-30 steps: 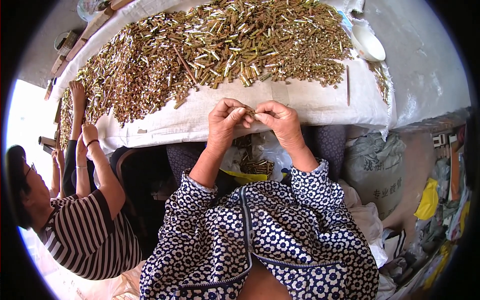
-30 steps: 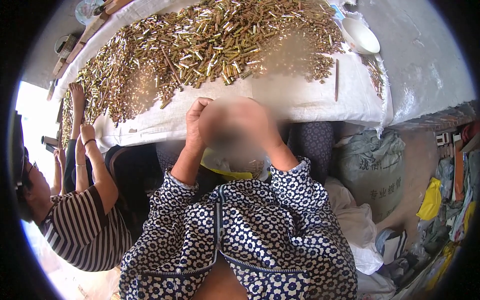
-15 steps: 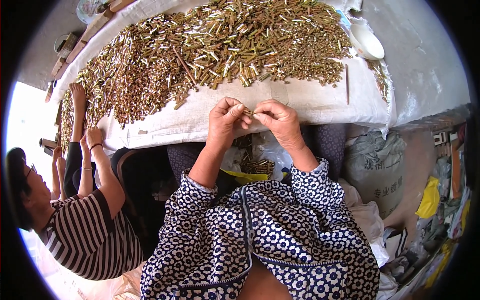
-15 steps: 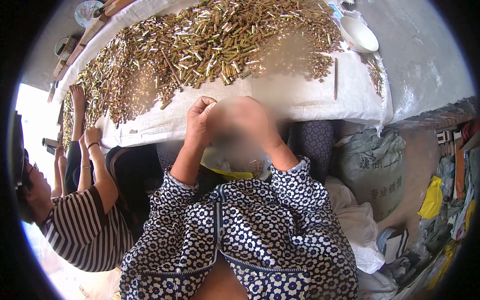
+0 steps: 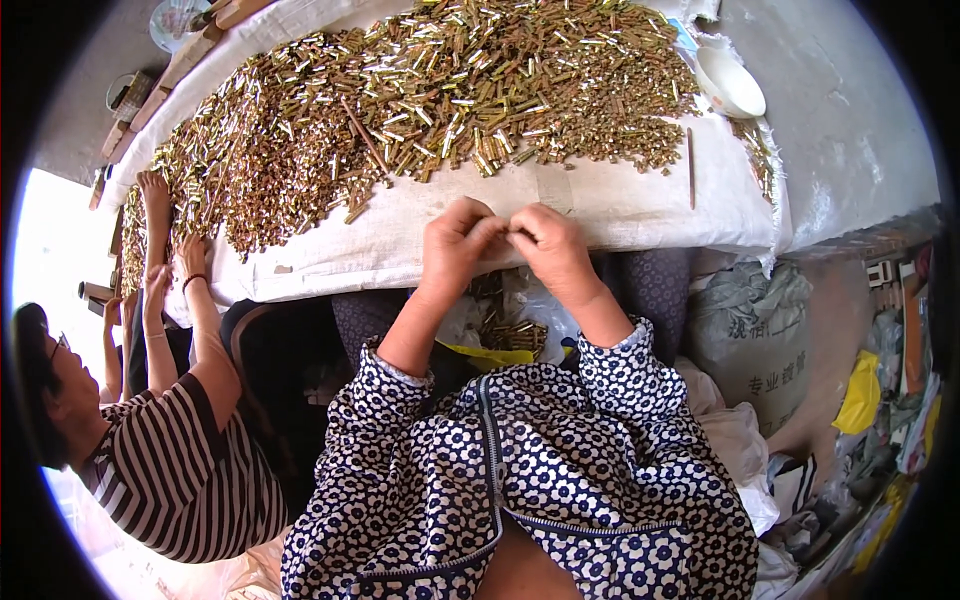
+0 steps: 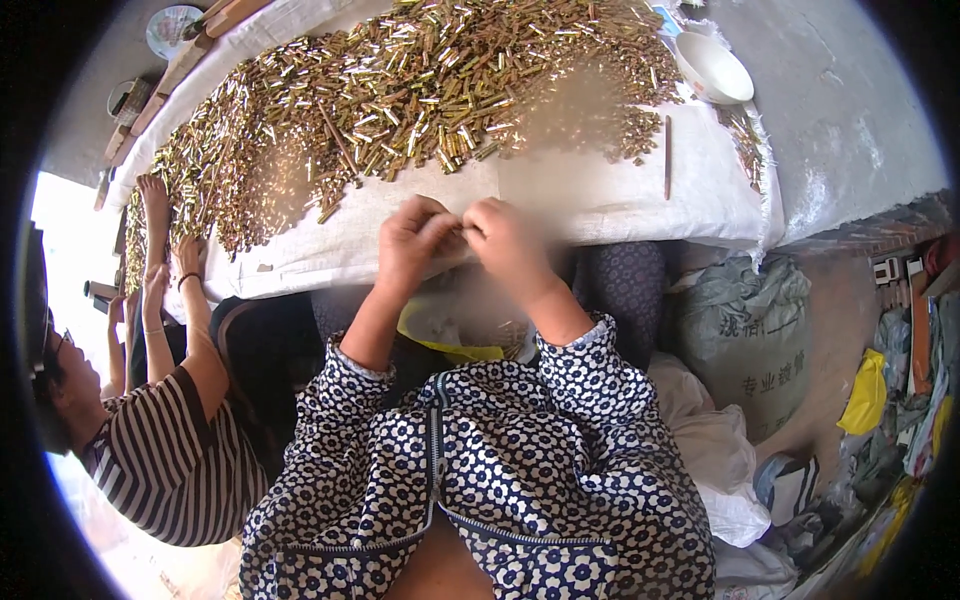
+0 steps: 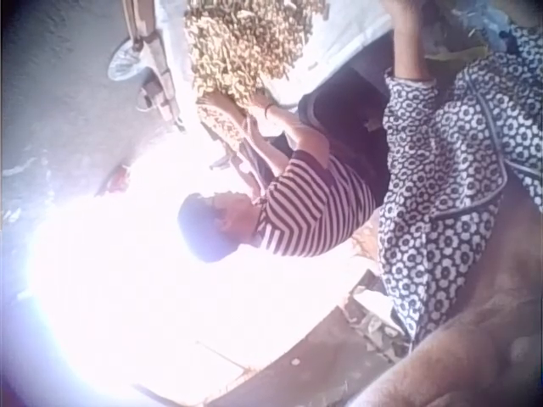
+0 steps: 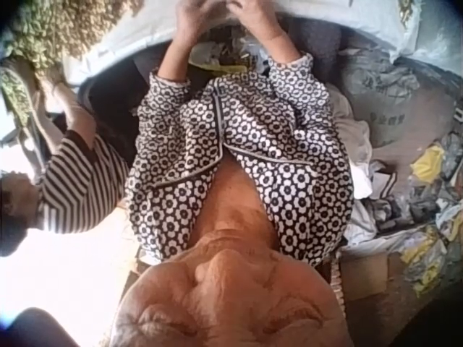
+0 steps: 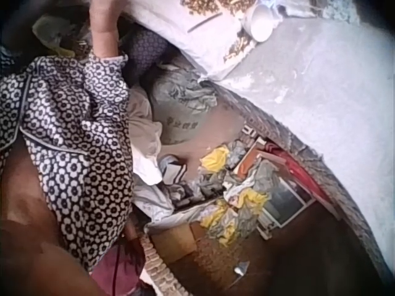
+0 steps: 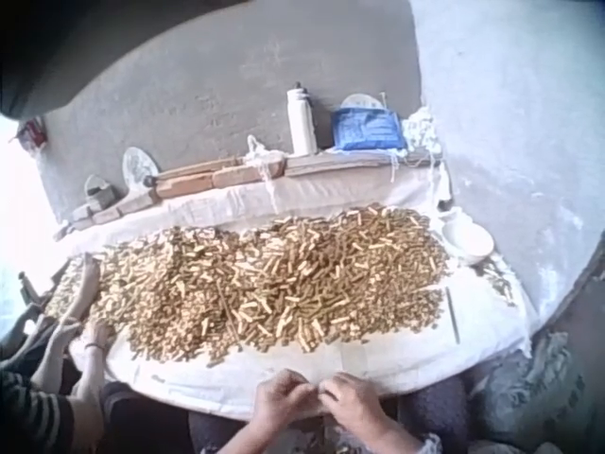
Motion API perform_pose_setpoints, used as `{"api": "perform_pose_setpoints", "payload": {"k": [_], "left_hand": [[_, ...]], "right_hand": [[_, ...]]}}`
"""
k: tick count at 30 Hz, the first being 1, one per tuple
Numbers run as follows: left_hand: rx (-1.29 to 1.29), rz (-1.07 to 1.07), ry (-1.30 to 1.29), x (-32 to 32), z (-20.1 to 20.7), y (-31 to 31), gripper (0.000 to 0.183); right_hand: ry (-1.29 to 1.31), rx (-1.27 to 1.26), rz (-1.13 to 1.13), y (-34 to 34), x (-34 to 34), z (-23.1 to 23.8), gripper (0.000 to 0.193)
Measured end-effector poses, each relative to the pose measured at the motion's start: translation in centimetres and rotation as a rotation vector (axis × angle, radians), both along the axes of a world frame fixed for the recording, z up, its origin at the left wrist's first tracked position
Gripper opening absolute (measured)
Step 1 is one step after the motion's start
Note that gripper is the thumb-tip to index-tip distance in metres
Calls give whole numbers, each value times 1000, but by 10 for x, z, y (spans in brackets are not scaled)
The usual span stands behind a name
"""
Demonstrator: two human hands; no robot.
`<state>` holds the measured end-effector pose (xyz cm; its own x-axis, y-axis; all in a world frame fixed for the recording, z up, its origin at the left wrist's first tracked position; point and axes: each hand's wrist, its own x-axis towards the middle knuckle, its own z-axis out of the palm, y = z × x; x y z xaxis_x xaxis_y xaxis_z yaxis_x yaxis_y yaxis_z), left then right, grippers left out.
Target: The person sorts small brass-colored metal components by hand on a white cloth-covered surface.
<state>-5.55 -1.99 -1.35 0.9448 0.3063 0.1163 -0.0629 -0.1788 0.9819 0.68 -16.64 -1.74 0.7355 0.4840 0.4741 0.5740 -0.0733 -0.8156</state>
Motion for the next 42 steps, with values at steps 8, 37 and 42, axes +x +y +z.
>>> {"api": "perform_pose_setpoints", "payload": {"k": [8, 37, 42], "left_hand": [[836, -2, -261, 1, 2, -21, 14], [534, 84, -92, 44, 11, 41, 11], [-412, 12, 1, 21, 12, 33, 13]], "right_hand": [[-223, -380, -194, -16, 26, 3, 13], [-244, -250, -328, -9, 41, -14, 12], [432, 85, -7, 1, 15, -6, 12]]}}
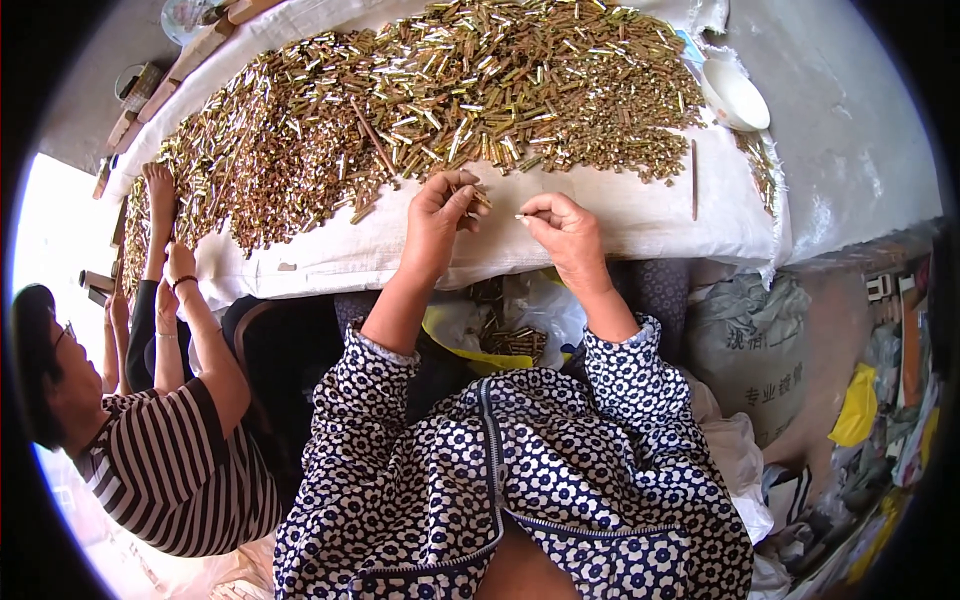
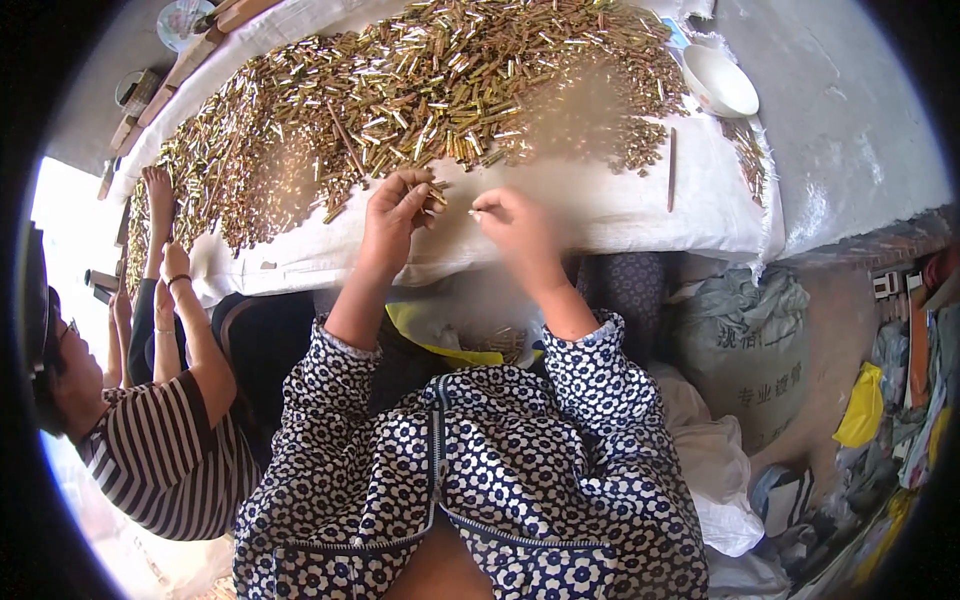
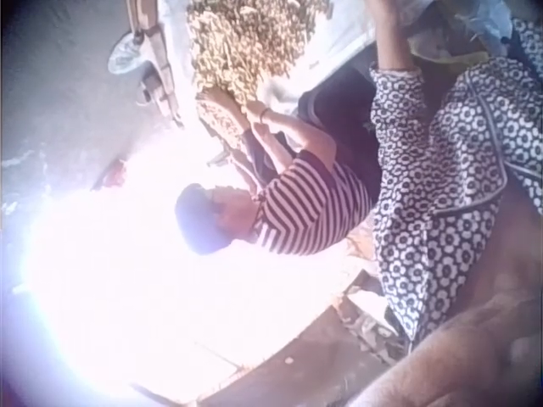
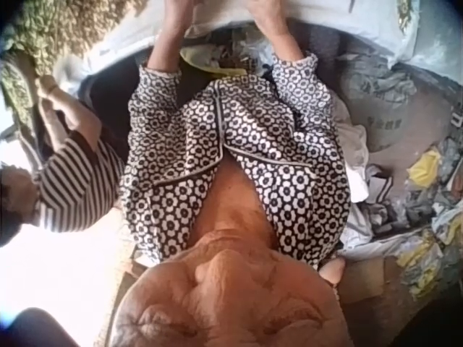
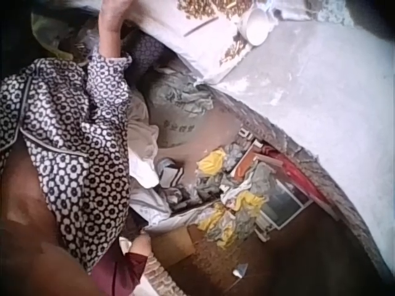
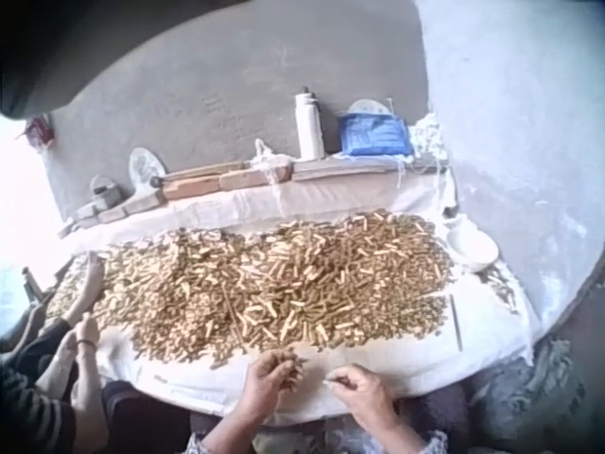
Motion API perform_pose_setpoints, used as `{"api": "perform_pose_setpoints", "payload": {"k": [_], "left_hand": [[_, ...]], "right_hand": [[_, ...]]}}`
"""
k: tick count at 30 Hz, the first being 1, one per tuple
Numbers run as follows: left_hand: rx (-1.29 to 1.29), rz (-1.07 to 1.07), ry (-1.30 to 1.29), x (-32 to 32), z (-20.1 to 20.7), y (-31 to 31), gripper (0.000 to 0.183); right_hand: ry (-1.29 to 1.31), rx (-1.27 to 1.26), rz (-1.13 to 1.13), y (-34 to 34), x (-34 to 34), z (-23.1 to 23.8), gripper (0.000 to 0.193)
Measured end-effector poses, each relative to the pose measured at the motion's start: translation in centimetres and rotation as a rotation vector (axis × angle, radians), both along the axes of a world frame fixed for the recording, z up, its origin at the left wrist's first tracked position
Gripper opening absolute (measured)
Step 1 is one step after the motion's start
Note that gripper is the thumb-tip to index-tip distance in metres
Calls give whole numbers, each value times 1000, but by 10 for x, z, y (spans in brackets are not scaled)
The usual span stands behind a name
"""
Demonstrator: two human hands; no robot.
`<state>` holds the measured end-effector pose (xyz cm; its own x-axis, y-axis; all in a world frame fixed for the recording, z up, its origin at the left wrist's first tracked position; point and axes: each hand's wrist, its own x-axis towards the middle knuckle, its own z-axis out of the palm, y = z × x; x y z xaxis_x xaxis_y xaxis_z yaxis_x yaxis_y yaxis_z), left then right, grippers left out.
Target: The person sorts small brass-colored metal components by hand on a white cloth-covered surface.
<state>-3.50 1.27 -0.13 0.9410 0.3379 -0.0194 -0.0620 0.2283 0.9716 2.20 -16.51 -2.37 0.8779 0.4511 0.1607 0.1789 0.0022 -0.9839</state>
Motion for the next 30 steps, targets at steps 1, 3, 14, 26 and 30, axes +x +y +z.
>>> {"api": "perform_pose_setpoints", "payload": {"k": [1, 3, 14, 26, 30], "left_hand": [[-1, 3, -1, -4, 0, -2, 13], [-120, -9, 9, -10, -1, -5, 11], [-205, -36, 5, -22, -4, -17, 8], [-156, -18, -118, -22, -3, -26, 6], [-151, -12, -116, -21, -8, -28, 6]], "right_hand": [[48, 61, 35, 2, -2, 1, 11], [95, 121, 72, 2, -5, 2, 10], [204, 302, 100, 4, -11, -3, 11], [-131, 137, -24, 3, -18, -1, 8], [-172, 183, -47, 5, -24, 2, 7]]}}
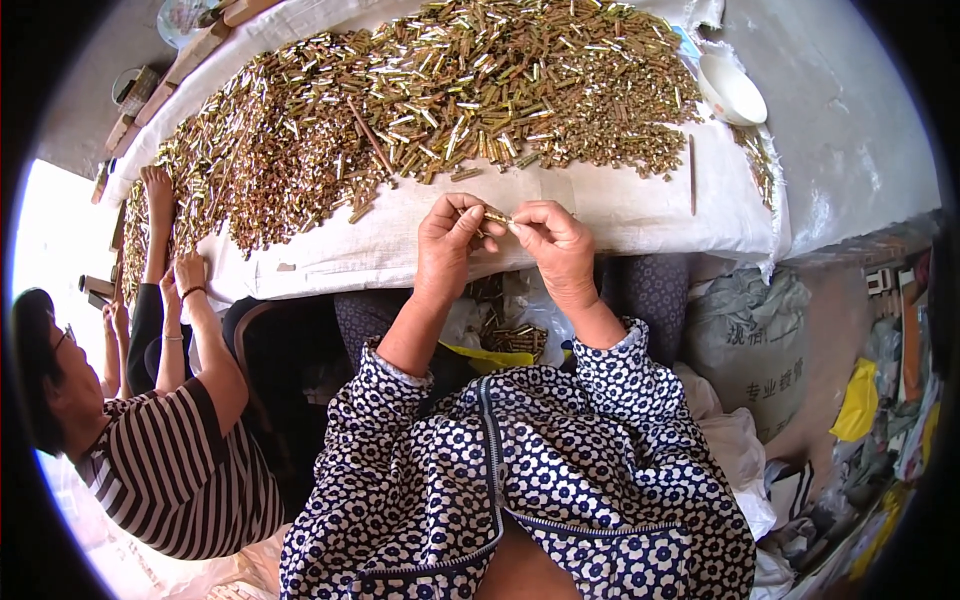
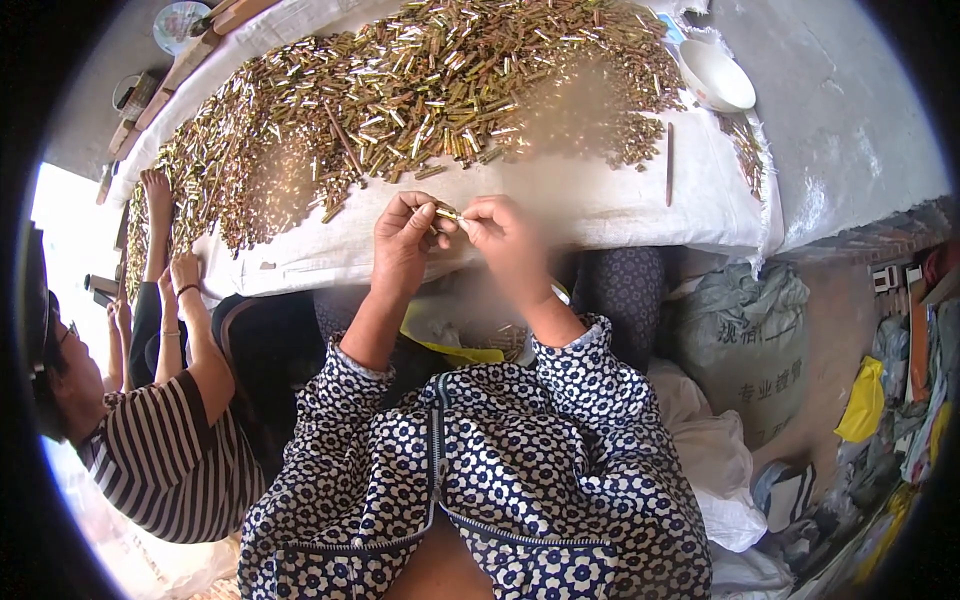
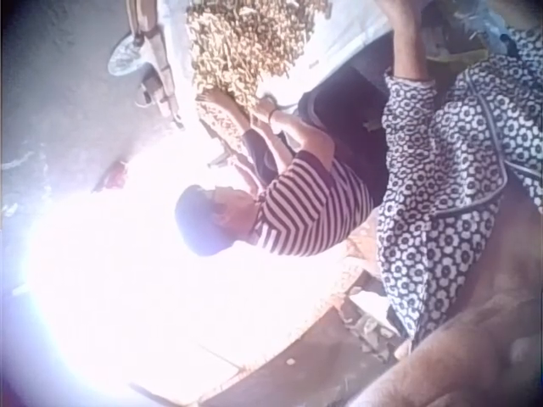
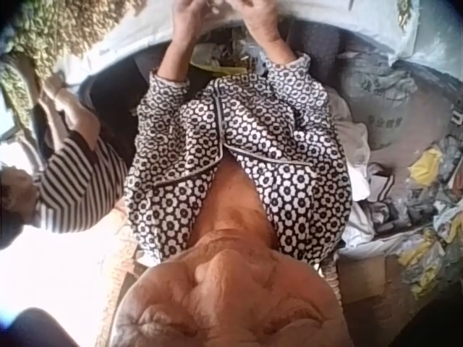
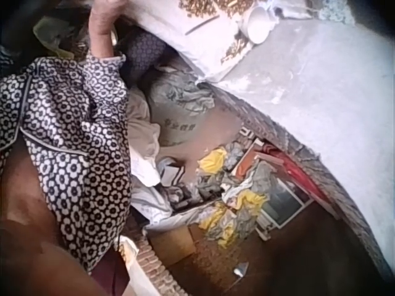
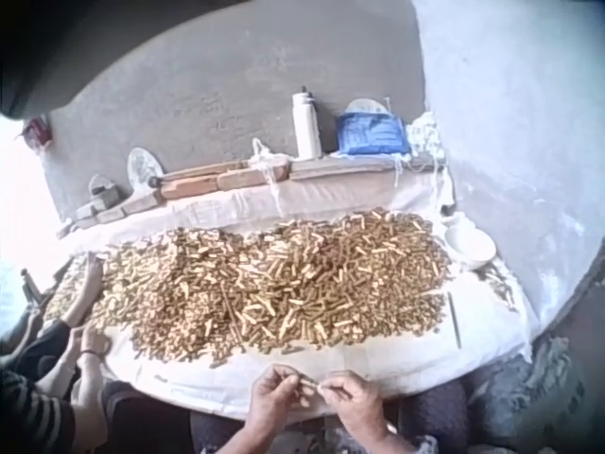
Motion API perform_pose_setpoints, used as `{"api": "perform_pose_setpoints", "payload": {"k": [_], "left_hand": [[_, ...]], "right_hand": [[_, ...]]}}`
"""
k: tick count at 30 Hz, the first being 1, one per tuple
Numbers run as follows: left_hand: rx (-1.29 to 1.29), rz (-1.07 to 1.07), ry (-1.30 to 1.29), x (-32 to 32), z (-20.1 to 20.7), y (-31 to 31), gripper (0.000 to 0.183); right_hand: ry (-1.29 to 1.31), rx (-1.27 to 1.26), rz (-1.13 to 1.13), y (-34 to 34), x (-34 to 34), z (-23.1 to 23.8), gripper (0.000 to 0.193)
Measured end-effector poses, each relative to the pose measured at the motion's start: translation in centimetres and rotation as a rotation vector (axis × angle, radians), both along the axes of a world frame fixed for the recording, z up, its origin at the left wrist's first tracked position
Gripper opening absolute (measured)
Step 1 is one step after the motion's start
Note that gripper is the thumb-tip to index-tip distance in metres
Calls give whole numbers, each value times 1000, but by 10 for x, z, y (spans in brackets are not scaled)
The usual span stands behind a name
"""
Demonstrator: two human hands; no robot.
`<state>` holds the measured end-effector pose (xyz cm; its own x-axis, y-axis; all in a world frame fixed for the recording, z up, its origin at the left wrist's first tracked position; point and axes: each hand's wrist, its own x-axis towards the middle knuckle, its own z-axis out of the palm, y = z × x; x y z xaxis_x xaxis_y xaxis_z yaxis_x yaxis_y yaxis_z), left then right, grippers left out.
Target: The person sorts small brass-colored metal components by hand on a white cloth-covered surface.
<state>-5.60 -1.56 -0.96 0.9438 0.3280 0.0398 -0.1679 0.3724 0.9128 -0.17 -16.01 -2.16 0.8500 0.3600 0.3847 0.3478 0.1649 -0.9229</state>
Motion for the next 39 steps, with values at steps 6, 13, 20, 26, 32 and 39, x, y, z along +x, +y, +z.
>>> {"api": "perform_pose_setpoints", "payload": {"k": [6, 13, 20, 26, 32, 39], "left_hand": [[-22, 23, 51, -1, 2, -4, 6], [604, 59, 173, 3, -4, -13, 4], [1294, 183, -139, 12, -15, -25, 11], [1419, 156, -234, 11, -12, -23, 16], [1108, 136, -178, 0, -17, -18, 8], [789, 181, 47, 4, 9, 14, 10]], "right_hand": [[-38, -27, -4, -2, 2, -3, 8], [-351, -424, -97, -6, 8, -7, 10], [-463, -595, -196, -25, 26, -5, 9], [-376, -939, -463, -45, 65, 16, 27], [-493, -982, -592, -52, 105, -19, 29], [-538, -972, -534, -44, 107, -36, 16]]}}
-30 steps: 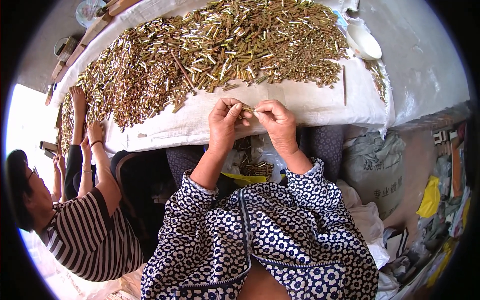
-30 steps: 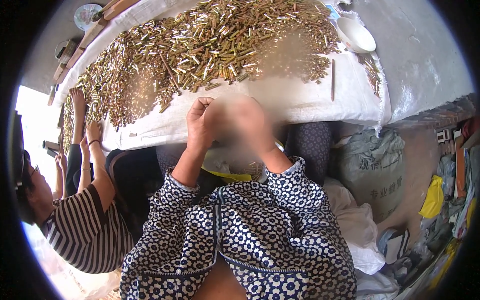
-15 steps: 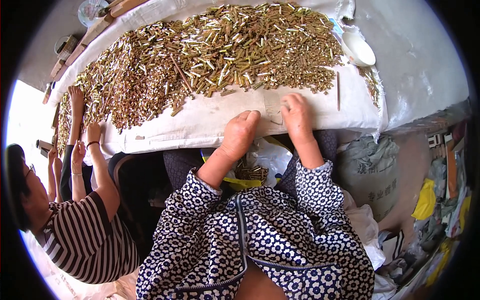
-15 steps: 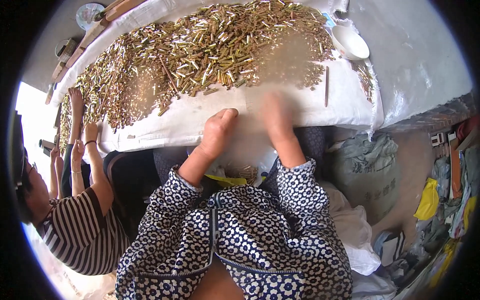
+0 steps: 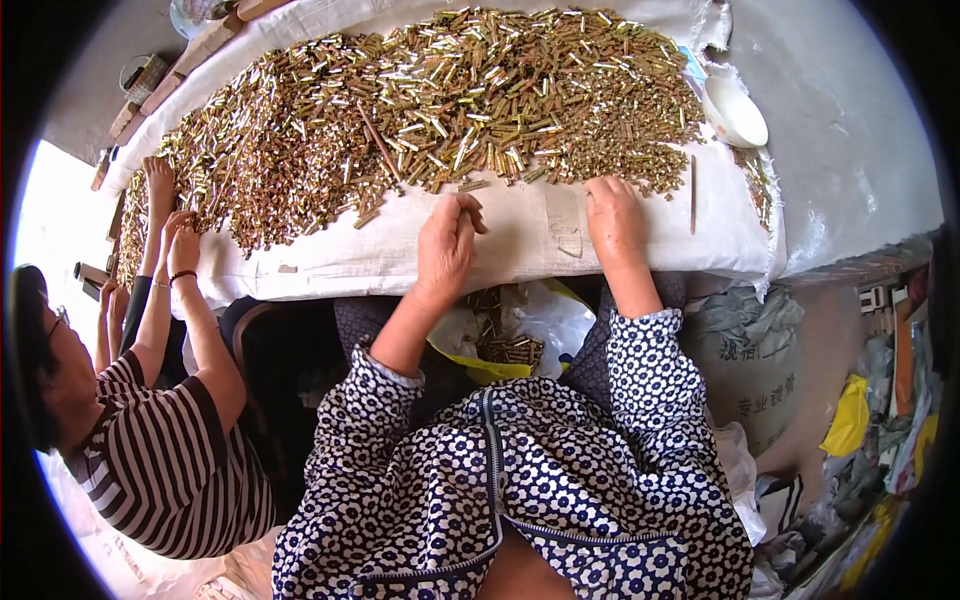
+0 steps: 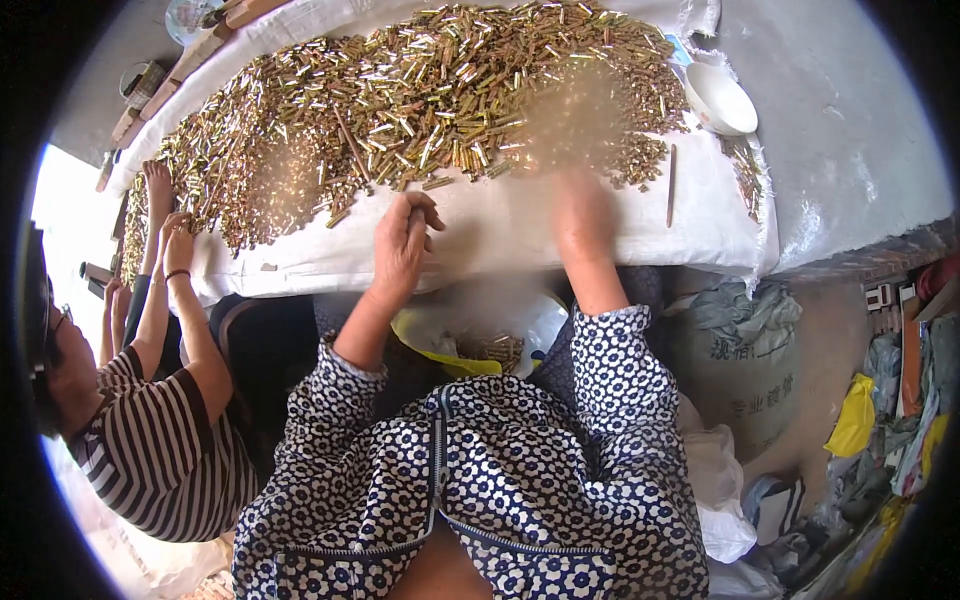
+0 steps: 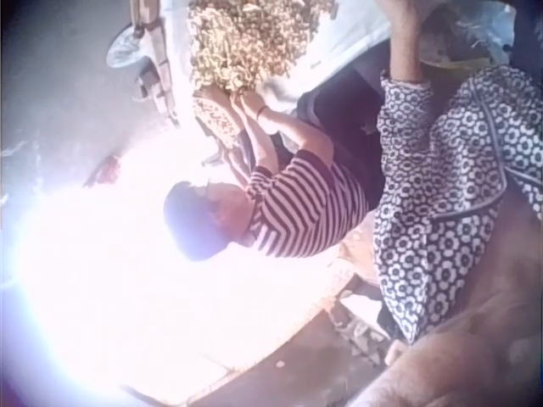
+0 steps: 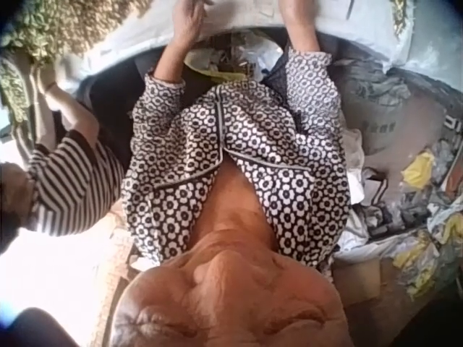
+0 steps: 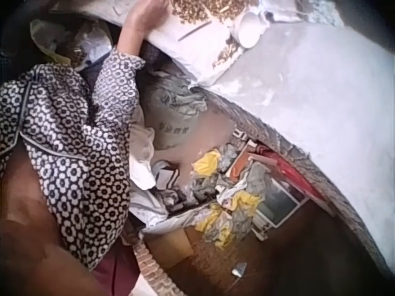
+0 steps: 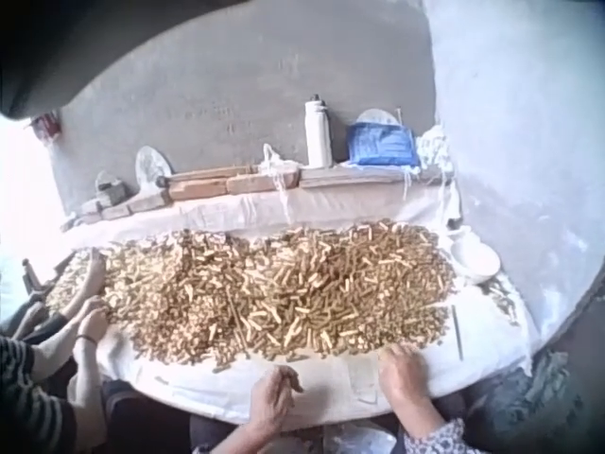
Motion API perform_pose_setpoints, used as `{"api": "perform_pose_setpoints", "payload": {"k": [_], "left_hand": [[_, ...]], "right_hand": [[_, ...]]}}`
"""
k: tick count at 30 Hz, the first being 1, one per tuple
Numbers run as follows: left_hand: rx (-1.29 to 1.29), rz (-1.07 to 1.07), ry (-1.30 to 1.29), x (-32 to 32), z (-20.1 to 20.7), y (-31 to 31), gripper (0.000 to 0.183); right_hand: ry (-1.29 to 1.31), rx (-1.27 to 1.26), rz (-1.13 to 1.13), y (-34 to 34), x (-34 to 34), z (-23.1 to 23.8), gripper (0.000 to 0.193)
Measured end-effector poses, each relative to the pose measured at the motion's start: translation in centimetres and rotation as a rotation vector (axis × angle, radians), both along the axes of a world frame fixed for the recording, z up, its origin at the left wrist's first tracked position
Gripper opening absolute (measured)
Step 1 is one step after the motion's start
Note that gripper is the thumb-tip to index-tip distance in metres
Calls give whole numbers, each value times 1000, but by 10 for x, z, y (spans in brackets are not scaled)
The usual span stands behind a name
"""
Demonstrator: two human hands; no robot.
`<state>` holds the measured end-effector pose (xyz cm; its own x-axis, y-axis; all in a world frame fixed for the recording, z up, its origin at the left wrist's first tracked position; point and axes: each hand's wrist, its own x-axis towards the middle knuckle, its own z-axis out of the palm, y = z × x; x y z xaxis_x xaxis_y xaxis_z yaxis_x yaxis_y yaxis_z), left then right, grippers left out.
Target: The person sorts small brass-colored metal components by hand on a white cloth-covered surface.
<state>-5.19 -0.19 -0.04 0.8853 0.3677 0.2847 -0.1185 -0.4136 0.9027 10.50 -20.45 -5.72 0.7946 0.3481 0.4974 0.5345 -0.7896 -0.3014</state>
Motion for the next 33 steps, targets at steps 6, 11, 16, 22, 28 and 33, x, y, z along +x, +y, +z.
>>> {"api": "perform_pose_setpoints", "payload": {"k": [6, 11, 16, 22, 28, 33], "left_hand": [[848, 100, 66, 50, -9, 40, 10], [942, 35, 152, 48, -11, 39, 14], [443, -49, 108, 20, -8, 31, 15], [-129, -160, 178, -4, -3, 17, 10], [-308, -277, 157, -13, -12, 12, 9], [-376, -283, 154, -16, -6, 5, 7]], "right_hand": [[-68, 43, 96, 10, -27, 31, 9], [-61, 64, 75, 8, -29, 18, 10], [73, 280, 204, 20, -52, 9, 13], [818, 832, 457, 38, -87, 29, 15], [939, 1029, 586, 43, -94, 34, 14], [959, 1002, 556, 41, -95, 30, 14]]}}
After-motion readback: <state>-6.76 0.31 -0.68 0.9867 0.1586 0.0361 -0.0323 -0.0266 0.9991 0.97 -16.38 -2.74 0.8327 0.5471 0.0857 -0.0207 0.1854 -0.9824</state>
